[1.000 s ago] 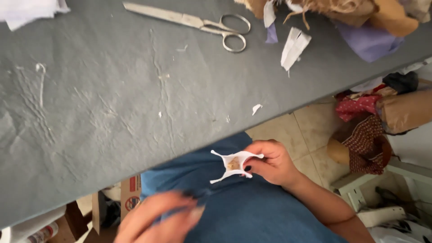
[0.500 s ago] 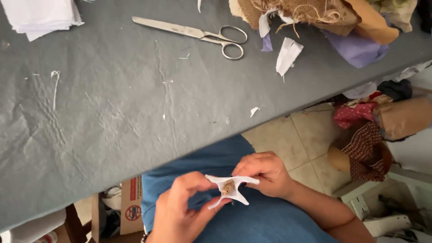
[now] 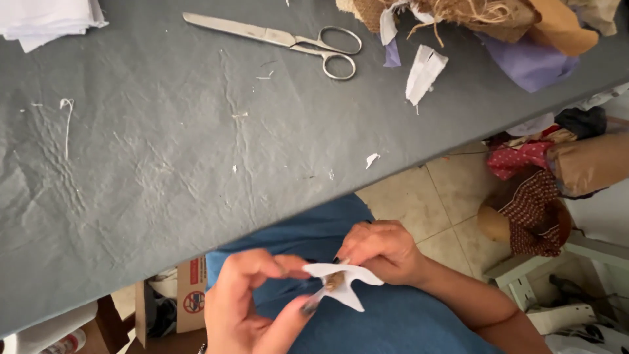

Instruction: Assembling decorative fabric flowers by gluing individual petals onto a central stem.

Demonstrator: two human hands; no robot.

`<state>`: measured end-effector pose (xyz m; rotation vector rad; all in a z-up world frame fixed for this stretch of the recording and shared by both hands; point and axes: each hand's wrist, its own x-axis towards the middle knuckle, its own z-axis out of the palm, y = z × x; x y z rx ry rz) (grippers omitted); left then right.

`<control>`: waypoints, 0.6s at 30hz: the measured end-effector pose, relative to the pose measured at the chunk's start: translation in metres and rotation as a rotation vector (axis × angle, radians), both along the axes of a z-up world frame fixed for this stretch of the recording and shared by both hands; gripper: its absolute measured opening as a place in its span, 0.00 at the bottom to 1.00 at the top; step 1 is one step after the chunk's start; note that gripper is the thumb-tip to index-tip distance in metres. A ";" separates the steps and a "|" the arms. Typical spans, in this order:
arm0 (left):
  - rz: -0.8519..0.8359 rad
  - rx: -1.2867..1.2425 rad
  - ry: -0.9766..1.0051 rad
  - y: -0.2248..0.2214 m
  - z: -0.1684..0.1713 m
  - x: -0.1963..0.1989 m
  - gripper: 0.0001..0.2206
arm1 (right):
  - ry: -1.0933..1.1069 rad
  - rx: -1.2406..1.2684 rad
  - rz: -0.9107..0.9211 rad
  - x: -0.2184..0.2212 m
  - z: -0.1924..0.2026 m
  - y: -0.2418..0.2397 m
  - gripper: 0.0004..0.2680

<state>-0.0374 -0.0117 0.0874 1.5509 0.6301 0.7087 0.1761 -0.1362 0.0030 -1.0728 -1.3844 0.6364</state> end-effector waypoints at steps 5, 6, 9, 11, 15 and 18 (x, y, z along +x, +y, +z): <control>-0.077 0.069 0.146 0.005 0.004 0.008 0.16 | 0.024 0.048 0.042 0.000 -0.008 0.000 0.02; -0.077 0.068 0.150 0.006 0.008 0.009 0.16 | 0.028 0.046 0.042 0.000 -0.007 0.000 0.02; -0.083 -0.015 0.215 0.008 0.013 0.012 0.15 | 0.002 0.036 0.015 0.001 -0.006 0.000 0.04; -0.074 -0.047 0.220 0.008 0.003 0.008 0.14 | 0.011 0.023 0.004 0.003 -0.010 -0.002 0.03; -0.088 -0.130 0.123 0.006 0.002 0.010 0.14 | 0.018 0.062 0.064 0.006 -0.008 0.001 0.03; -0.074 -0.172 0.122 0.005 0.008 0.012 0.11 | 0.042 0.081 0.078 0.007 -0.007 0.003 0.04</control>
